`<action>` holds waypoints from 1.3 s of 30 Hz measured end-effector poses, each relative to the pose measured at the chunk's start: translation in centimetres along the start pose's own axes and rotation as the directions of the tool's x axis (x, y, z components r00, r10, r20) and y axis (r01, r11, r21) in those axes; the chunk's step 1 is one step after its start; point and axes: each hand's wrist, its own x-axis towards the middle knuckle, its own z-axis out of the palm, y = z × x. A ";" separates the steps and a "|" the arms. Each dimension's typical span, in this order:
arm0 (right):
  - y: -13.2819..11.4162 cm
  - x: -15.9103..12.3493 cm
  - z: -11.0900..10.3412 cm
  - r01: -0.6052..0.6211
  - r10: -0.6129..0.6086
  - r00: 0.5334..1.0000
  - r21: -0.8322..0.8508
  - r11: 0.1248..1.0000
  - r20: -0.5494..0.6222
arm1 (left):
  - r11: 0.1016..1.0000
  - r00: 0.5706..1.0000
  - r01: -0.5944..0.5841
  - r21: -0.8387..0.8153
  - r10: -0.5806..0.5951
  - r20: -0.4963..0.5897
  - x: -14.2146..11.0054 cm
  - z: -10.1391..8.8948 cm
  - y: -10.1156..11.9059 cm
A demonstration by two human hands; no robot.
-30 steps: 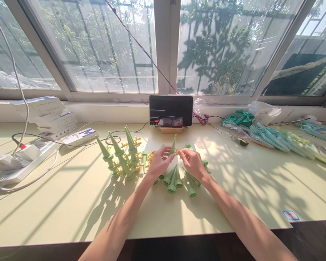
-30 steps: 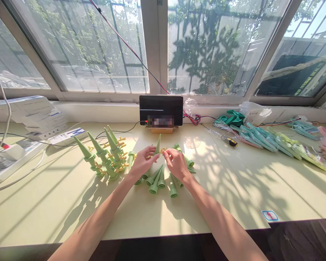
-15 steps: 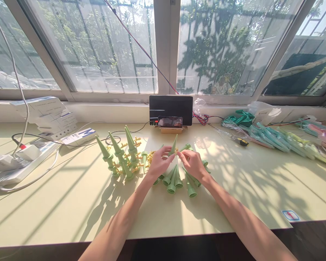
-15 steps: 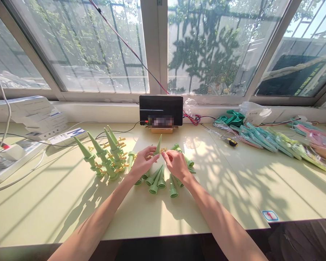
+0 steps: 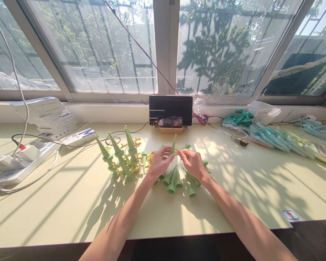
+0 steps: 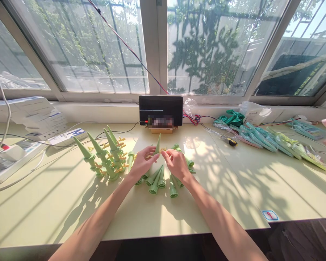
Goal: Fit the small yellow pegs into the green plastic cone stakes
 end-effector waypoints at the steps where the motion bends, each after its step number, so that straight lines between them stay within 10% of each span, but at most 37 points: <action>1: -0.1 0.0 0.0 -0.009 0.010 1.000 0.019 1.000 -0.012 | 1.000 1.000 0.005 -0.002 -0.005 -0.008 0.0 0.0 0.0; 39: 0.2 0.1 0.0 0.019 -0.018 1.000 0.060 0.998 -0.022 | 1.000 0.999 0.026 -0.008 -0.026 -0.046 0.0 0.2 -0.1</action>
